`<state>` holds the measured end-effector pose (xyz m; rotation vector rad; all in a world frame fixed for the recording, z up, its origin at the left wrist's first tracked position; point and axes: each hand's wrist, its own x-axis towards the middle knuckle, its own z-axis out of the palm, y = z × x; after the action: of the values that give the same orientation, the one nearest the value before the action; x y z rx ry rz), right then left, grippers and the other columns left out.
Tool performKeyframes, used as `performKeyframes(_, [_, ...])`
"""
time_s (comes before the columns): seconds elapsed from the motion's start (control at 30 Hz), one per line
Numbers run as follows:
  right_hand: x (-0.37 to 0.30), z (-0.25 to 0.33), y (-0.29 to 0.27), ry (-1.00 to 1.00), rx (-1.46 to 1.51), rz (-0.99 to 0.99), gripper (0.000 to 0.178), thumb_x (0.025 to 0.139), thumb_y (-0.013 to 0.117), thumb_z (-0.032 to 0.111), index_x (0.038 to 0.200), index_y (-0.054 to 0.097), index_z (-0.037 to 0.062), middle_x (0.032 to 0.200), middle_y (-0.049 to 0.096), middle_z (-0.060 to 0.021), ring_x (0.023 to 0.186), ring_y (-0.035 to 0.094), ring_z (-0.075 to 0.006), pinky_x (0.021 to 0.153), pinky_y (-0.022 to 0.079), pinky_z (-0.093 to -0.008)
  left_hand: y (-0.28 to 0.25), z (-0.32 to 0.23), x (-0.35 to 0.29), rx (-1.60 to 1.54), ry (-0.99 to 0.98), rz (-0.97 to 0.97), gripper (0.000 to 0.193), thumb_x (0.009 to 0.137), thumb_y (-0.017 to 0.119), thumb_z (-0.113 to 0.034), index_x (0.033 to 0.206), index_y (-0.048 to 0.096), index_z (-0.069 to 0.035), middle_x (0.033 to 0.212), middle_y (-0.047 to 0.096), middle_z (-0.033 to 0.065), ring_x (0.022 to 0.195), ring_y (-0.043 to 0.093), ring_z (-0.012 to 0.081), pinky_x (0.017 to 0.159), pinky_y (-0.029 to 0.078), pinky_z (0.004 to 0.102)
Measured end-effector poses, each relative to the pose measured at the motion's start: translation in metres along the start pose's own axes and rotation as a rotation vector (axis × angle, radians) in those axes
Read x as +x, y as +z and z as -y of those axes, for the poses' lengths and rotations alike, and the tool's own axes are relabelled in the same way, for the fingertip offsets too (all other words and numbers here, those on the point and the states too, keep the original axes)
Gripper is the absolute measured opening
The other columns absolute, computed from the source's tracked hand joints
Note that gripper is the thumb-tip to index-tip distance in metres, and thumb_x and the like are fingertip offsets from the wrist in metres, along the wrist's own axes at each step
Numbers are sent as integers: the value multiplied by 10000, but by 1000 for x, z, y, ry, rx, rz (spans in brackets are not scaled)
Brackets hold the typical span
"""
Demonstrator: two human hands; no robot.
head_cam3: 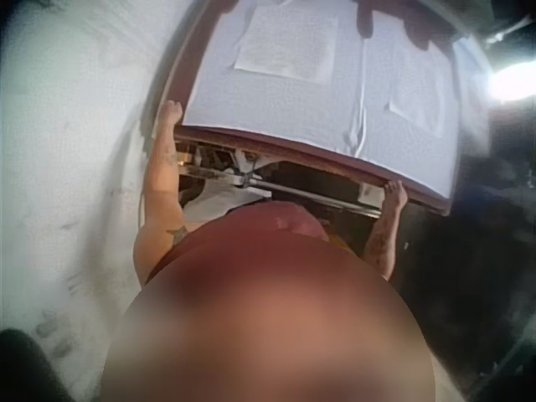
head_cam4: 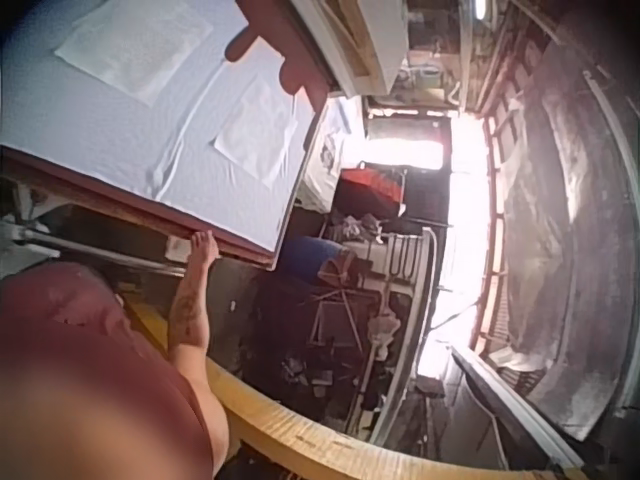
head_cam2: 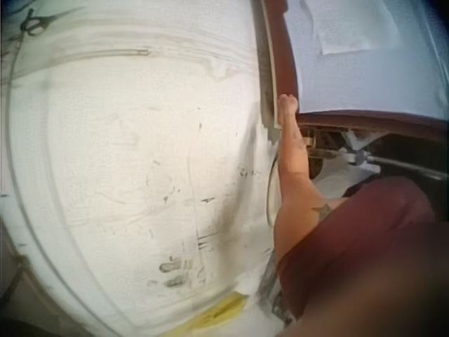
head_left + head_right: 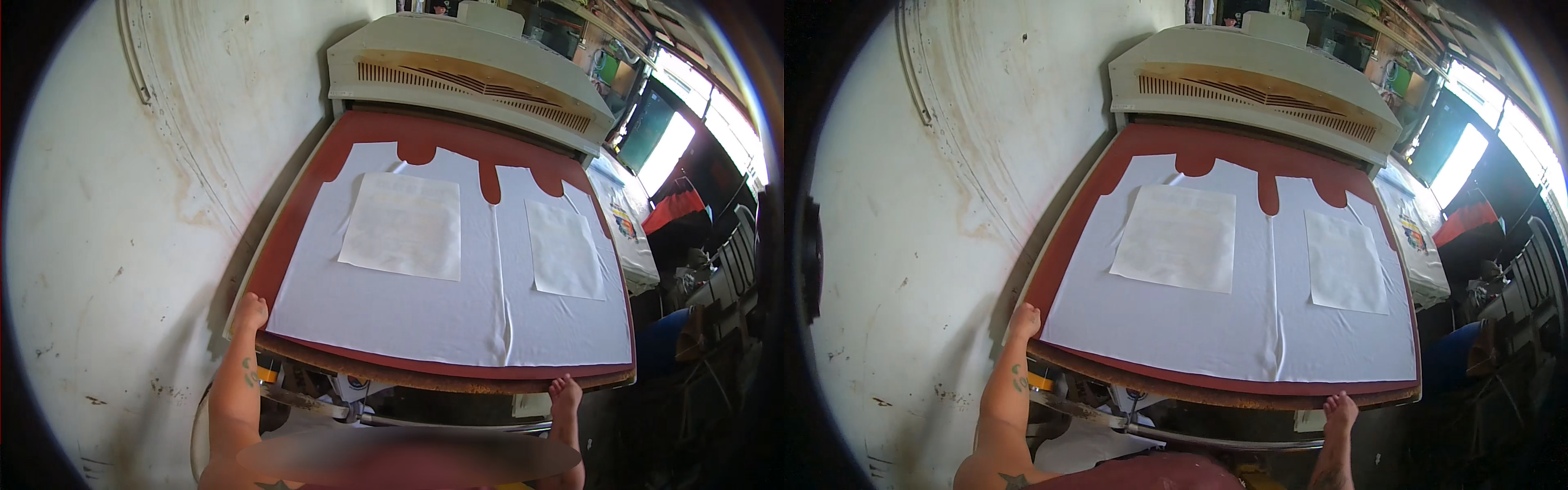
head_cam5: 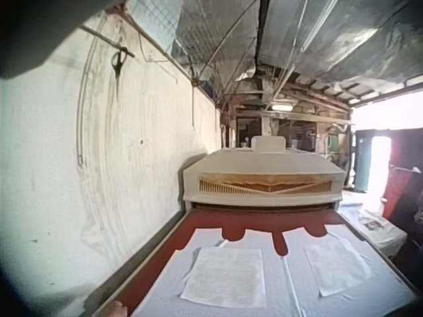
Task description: Printing designs onto t-shirt panels using a heat press machine.
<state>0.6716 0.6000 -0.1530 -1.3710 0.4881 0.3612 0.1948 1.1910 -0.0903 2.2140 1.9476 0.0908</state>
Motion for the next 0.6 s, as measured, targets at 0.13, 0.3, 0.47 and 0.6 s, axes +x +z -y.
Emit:
performKeyframes(0.13, [12,18,7,121,-14,-124,226,895,558,269,1006,554,73,857,546,-58,707,548,-171,552,471,-261,8,15,-6,-25,265,84,327,818,500,-220,769,630,76,831,607,301,837,607,415,805,473,454])
performKeyframes(0.3, [20,29,15,283,-26,-113,183,895,554,285,784,536,141,712,524,-12,576,491,-149,465,389,-227,12,11,-19,-408,-15,194,373,783,538,-291,727,632,65,785,594,301,805,610,418,768,468,456])
performKeyframes(0.47, [39,27,6,206,102,-27,158,895,552,265,885,575,109,782,538,-12,654,517,-151,523,475,-283,11,22,-27,-5,-44,85,404,811,525,-330,1069,594,-28,1092,597,219,1041,564,364,886,455,440])
performKeyframes(0.6, [53,16,-19,182,100,31,166,894,557,270,929,582,110,850,549,-7,737,527,-132,566,472,-240,5,24,-25,14,-172,-110,427,845,522,-303,1176,523,-32,1163,545,223,1086,521,407,933,422,457])
